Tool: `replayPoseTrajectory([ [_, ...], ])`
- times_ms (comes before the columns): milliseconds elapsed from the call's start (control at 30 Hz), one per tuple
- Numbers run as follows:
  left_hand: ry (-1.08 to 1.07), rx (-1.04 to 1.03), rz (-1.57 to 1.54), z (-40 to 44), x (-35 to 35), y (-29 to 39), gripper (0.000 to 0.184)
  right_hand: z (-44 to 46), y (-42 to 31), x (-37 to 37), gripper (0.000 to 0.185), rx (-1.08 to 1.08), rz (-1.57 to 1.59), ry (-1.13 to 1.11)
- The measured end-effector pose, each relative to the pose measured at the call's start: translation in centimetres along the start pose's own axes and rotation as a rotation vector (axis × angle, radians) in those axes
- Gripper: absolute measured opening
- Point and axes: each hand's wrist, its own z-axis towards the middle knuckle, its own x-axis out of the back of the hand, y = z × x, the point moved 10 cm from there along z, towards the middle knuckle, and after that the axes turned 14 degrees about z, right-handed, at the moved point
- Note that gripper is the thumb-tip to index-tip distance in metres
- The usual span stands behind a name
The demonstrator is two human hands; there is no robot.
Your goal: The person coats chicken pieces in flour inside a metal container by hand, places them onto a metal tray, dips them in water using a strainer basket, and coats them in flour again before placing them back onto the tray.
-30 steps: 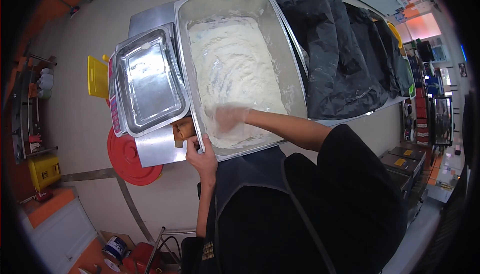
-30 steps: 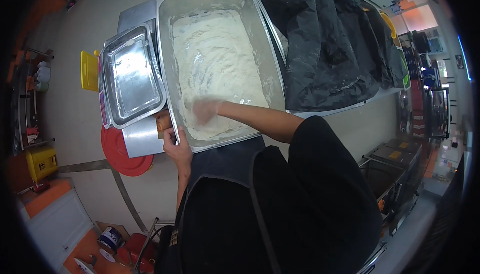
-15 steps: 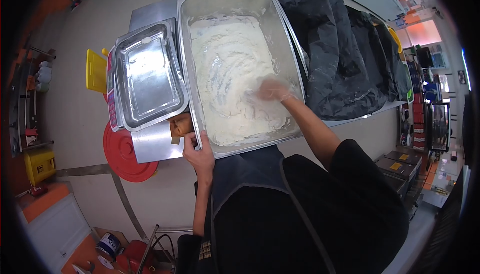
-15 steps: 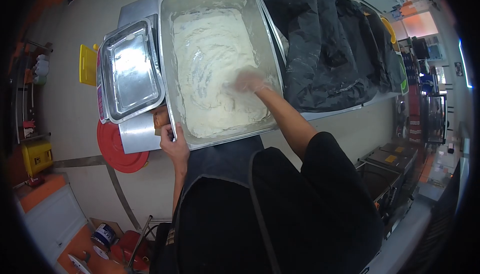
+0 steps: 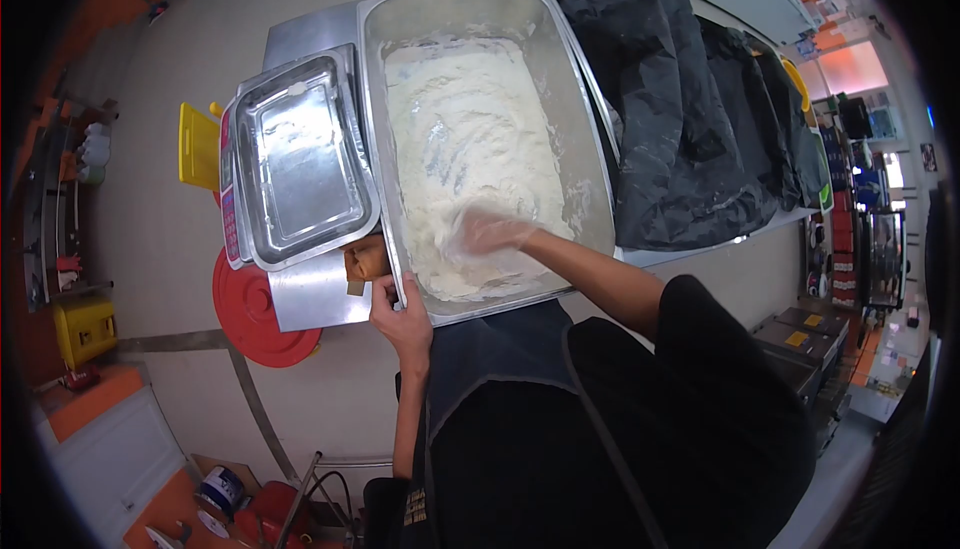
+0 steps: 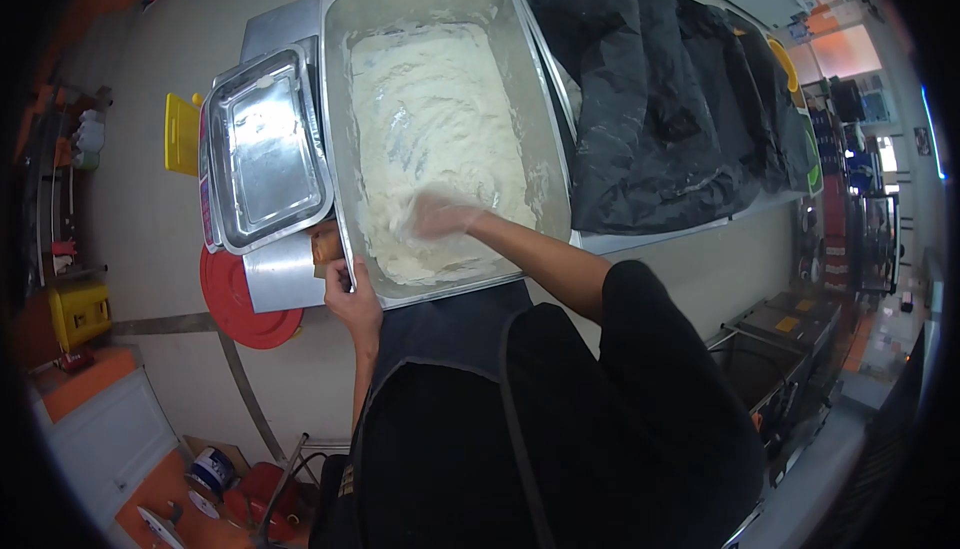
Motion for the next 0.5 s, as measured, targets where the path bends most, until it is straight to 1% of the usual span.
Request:
replayPoseTrajectory([
  [33,-0.009,0.012,0.012,-0.2,0.1,-0.4,0.019,-0.5,-3.0,3.0,0.048,0.031,0.059,0.094],
  [100,0.008,0.000,-0.003,-0.2,0.2,-0.4,0.019,-1.1,-0.4,7.3,0.048,-0.168,0.028,0.397],
  [200,0.007,-0.003,-0.001,-0.2,0.0,-0.4,0.019,1.3,4.9,7.3,0.046,-0.354,-0.147,0.415],
  [300,-0.006,-0.001,0.006,0.0,-0.1,-0.4,0.019,2.8,-3.9,3.8,0.051,-0.025,-0.234,0.242],
  [367,-0.008,-0.010,0.016,-0.1,0.0,-0.4,0.018,3.3,-4.8,-0.1,0.054,-0.037,-0.178,0.093],
  [433,0.004,-0.038,0.027,0.1,-0.1,-0.3,0.018,2.9,-1.8,-5.3,0.055,0.019,-0.253,-0.018],
  [467,-0.001,-0.036,0.029,0.1,0.0,-0.2,0.018,2.7,-1.9,-6.4,0.055,0.046,-0.291,-0.074],
  [500,-0.002,-0.034,0.028,0.1,0.0,0.0,0.018,2.6,-0.4,-6.9,0.054,-0.031,-0.203,-0.167],
])
